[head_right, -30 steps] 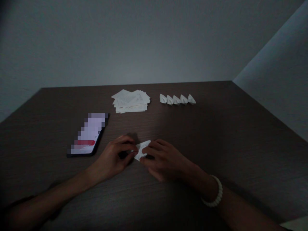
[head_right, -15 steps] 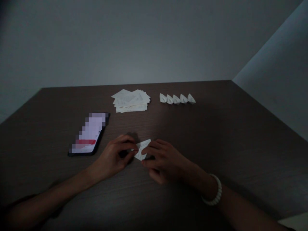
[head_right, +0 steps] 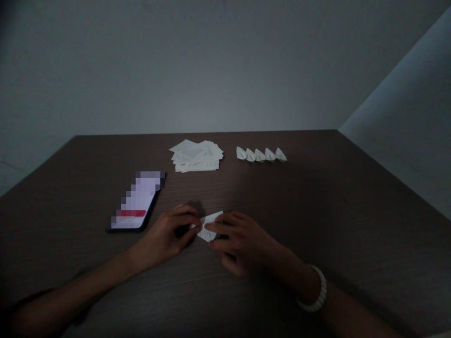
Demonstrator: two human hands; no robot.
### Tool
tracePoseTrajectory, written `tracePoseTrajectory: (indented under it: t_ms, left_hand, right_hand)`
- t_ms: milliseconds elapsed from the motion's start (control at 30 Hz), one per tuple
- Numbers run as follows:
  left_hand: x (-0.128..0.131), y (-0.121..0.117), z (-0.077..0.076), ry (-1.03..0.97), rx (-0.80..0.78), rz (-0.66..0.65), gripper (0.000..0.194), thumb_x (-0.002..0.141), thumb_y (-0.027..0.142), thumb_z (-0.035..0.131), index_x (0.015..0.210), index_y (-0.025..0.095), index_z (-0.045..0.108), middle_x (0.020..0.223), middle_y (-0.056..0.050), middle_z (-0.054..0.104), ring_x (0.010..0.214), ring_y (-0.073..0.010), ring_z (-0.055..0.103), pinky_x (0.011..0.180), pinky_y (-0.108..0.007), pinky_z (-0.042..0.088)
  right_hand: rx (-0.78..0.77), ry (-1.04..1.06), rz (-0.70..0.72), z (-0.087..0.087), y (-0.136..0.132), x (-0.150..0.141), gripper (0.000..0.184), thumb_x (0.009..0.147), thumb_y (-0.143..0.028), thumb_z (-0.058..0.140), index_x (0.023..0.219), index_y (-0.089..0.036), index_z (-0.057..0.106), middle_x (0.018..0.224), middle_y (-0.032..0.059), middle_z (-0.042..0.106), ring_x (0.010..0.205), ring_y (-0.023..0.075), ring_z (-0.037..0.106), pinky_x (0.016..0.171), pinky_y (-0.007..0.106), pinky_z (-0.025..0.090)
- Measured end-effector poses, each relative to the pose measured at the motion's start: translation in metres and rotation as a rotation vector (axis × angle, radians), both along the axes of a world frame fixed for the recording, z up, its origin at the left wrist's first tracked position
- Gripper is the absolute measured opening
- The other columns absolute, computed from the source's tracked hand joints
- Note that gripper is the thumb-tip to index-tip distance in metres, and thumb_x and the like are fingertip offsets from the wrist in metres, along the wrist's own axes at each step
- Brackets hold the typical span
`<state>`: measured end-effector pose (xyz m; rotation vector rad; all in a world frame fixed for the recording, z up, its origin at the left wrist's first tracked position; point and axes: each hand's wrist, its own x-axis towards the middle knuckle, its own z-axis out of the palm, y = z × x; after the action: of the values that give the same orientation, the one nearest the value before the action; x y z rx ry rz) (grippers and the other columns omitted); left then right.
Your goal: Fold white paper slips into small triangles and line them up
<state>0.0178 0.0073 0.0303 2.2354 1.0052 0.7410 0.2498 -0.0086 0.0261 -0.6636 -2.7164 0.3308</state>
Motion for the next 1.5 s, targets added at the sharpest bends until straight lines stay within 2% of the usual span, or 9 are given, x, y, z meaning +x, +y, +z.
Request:
tracePoseTrajectory:
  t_ms: [500, 667, 700, 833, 1067, 1200, 1333, 1500]
  left_hand:
    - [-0.002, -0.002, -0.004, 0.027, 0.054, -0.015, 0.015, 0.087, 0.013, 0.053, 0.084, 0.014, 0.068, 0.092, -0.007, 0.06, 0.088, -0.0191, 0.057, 0.077, -0.036, 0.05]
    - [-0.013, -0.008, -0.003, 0.122, 0.207, -0.167, 0.018, 0.089, 0.01, 0.051, 0.092, 0.014, 0.067, 0.109, -0.011, 0.055, 0.097, -0.0209, 0.053, 0.08, -0.035, 0.049]
    - [-0.015, -0.009, -0.002, 0.171, 0.252, -0.192, 0.019, 0.089, 0.01, 0.05, 0.096, 0.015, 0.067, 0.108, -0.011, 0.055, 0.099, -0.0222, 0.051, 0.081, -0.036, 0.048]
    - [-0.016, -0.013, 0.002, 0.316, 0.401, -0.258, 0.024, 0.092, 0.015, 0.048, 0.107, 0.018, 0.066, 0.09, -0.008, 0.054, 0.083, -0.021, 0.047, 0.069, -0.034, 0.043]
    - [-0.014, -0.01, 0.003, 0.425, 0.373, -0.324, 0.029, 0.09, 0.014, 0.047, 0.111, 0.022, 0.064, 0.085, -0.007, 0.051, 0.08, -0.0213, 0.044, 0.065, -0.033, 0.038]
    - [-0.013, -0.011, 0.004, 0.422, 0.344, -0.304, 0.026, 0.09, 0.017, 0.049, 0.108, 0.023, 0.067, 0.084, -0.007, 0.052, 0.079, -0.0214, 0.044, 0.066, -0.033, 0.037]
    - [-0.015, -0.01, 0.003, 0.368, 0.334, -0.233, 0.029, 0.086, 0.013, 0.049, 0.103, 0.024, 0.069, 0.079, -0.005, 0.053, 0.079, -0.0212, 0.045, 0.067, -0.033, 0.037]
    - [-0.021, -0.008, 0.0, 0.328, 0.377, -0.152, 0.027, 0.085, 0.012, 0.048, 0.093, 0.022, 0.072, 0.071, -0.004, 0.054, 0.073, -0.0206, 0.046, 0.063, -0.032, 0.033]
  right_hand:
    - [-0.033, 0.017, -0.013, -0.003, 0.0, 0.001, 0.022, 0.076, -0.018, 0.058, 0.096, -0.022, 0.067, 0.131, 0.0013, 0.057, 0.113, 0.0237, 0.05, 0.093, 0.04, 0.042]
    - [-0.04, 0.014, -0.017, -0.003, 0.0, 0.002, 0.021, 0.078, -0.019, 0.058, 0.096, -0.023, 0.067, 0.131, 0.0022, 0.057, 0.114, 0.0236, 0.051, 0.093, 0.041, 0.041]
    - [-0.043, 0.013, -0.018, -0.004, 0.0, 0.002, 0.021, 0.078, -0.019, 0.058, 0.096, -0.023, 0.067, 0.132, 0.002, 0.057, 0.114, 0.0237, 0.051, 0.094, 0.041, 0.041]
    - [-0.043, 0.02, -0.023, -0.005, 0.001, 0.002, 0.021, 0.077, -0.019, 0.059, 0.096, -0.023, 0.068, 0.132, 0.0021, 0.057, 0.116, 0.0238, 0.05, 0.095, 0.041, 0.041]
    - [-0.039, 0.027, -0.016, -0.007, 0.001, 0.003, 0.022, 0.078, -0.02, 0.059, 0.097, -0.024, 0.068, 0.132, 0.0026, 0.057, 0.117, 0.0244, 0.05, 0.095, 0.042, 0.041]
    - [-0.038, 0.028, -0.015, -0.005, 0.001, 0.003, 0.022, 0.077, -0.019, 0.059, 0.097, -0.024, 0.068, 0.131, 0.0021, 0.058, 0.116, 0.023, 0.051, 0.095, 0.041, 0.041]
    - [-0.042, 0.034, -0.02, -0.005, 0.001, 0.003, 0.022, 0.077, -0.02, 0.059, 0.096, -0.024, 0.069, 0.13, 0.0015, 0.058, 0.117, 0.023, 0.05, 0.095, 0.041, 0.041]
    - [-0.049, 0.036, -0.033, -0.006, 0.001, 0.004, 0.02, 0.079, -0.02, 0.059, 0.096, -0.025, 0.068, 0.131, -0.0008, 0.058, 0.116, 0.0234, 0.05, 0.094, 0.041, 0.042]
